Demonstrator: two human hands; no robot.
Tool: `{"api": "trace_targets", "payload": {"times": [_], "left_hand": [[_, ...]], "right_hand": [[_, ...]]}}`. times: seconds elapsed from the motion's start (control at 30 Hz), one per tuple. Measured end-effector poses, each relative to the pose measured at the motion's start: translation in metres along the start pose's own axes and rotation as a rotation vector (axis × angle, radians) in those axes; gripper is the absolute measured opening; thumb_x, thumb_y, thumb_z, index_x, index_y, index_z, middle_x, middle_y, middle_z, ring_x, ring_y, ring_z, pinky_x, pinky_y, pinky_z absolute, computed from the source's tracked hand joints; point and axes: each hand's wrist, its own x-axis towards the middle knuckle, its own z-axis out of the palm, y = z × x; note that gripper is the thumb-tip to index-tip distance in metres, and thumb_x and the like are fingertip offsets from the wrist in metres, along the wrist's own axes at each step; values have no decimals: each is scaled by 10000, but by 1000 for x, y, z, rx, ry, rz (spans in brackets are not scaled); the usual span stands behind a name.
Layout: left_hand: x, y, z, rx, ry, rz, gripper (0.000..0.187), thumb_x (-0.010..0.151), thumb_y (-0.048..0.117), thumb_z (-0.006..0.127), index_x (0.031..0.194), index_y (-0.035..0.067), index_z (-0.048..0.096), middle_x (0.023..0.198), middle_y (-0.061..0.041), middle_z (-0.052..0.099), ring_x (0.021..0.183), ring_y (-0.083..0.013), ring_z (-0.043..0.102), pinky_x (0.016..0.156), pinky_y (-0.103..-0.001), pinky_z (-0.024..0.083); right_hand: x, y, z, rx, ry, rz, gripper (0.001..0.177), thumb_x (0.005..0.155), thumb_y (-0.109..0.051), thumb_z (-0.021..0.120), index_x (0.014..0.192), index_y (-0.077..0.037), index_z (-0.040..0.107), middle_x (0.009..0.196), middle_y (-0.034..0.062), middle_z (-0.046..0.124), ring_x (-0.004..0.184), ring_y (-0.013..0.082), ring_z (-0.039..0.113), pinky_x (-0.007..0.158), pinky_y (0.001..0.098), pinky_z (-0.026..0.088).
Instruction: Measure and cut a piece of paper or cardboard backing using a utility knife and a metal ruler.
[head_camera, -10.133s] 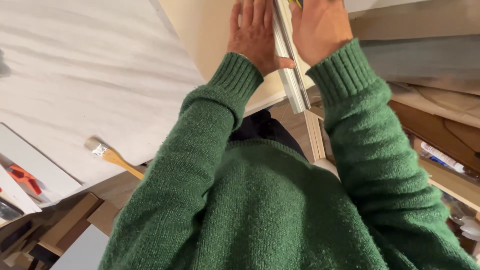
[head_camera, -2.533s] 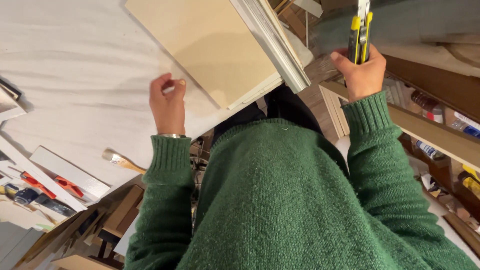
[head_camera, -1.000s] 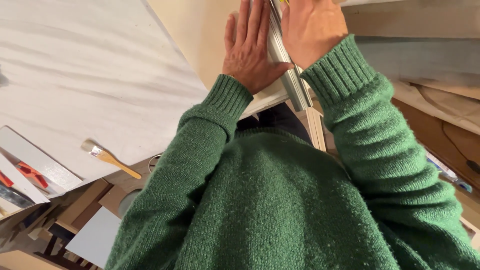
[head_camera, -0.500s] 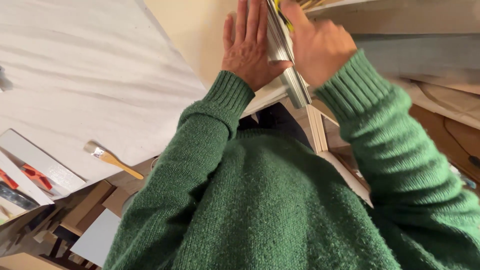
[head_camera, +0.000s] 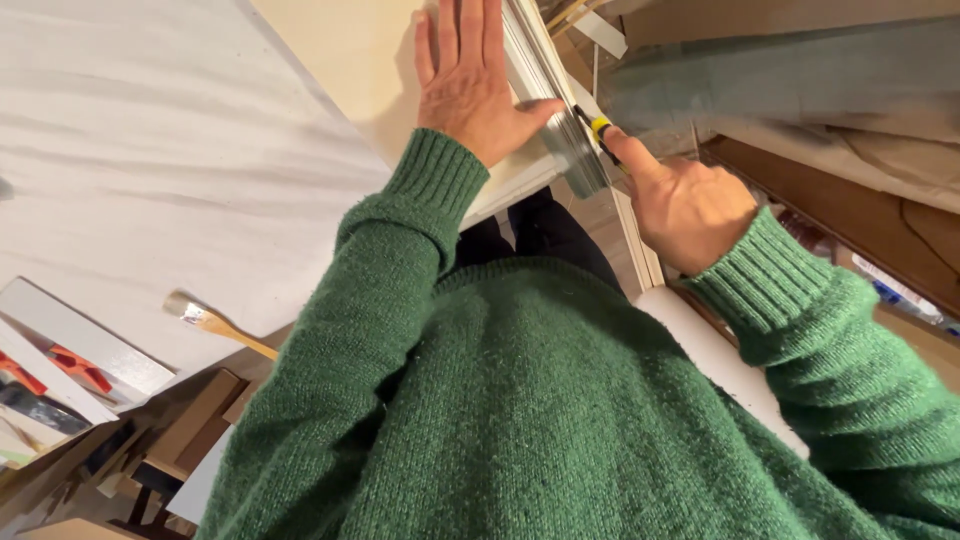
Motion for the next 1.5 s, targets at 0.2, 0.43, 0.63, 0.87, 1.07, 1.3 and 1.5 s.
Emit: {"api": "trace_targets", "payload": {"times": [0.2,0.43,0.63,0.87,1.07,1.3,1.5], "left_hand": [[-2,-5,5,5,-6,-2,1297,786,763,801,1585,-68,207,1659,-155,222,1564,-355,108,1281,-597,54],[-2,-6,10,10,-3,1,1317,788,787,782,1593,-64,181,1666,-167,184,1563,-357,80,1275,-600,44],[-1,-3,5,14,-6,-14,1332,777,788,782,1605,-51,161,1687,-155,134,1572,-349,65,1284,-598,56],[-2,-2,0,-17,11,-8,1346,753,753,804,1601,-65,153,1694,-155,104,1582,-341,47,1292,-588,66],[-4,0,2,-24,-7,-2,1343,766,764,801,1604,-64,156,1689,-162,115,1578,-347,46,1284,-594,59],[-4,-5,4,8,-38,-5,1304,805,787,768,1601,-58,173,1683,-163,173,1579,-356,80,1290,-599,43],[-2,-4,3,26,-18,6,1327,808,803,762,1601,-70,152,1676,-206,158,1570,-365,76,1280,-601,37]], "right_hand": [[-3,-1,-3,7,-206,109,550,990,-154,422,1536,-206,392,688,248,672,557,437,657,539,571,521],[-6,-6,-8,-35,-261,106,624,960,-141,423,1571,-222,317,743,244,680,566,434,669,541,561,533],[-5,-8,-8,-74,-337,149,678,935,-113,475,1578,-228,293,797,242,696,623,414,694,554,535,548],[-14,-1,-2,-73,-323,125,751,879,-122,525,1586,-208,286,818,262,696,679,444,694,595,553,547],[-24,-5,-7,-47,-405,218,629,974,-220,497,1571,-252,301,840,237,707,693,435,703,619,558,540],[-32,1,14,-47,-241,130,685,940,-149,493,1583,-277,294,825,232,668,658,436,679,571,548,536],[-33,3,19,-46,-316,196,755,942,-148,481,1613,-342,194,892,246,651,663,439,680,580,551,543]]}}
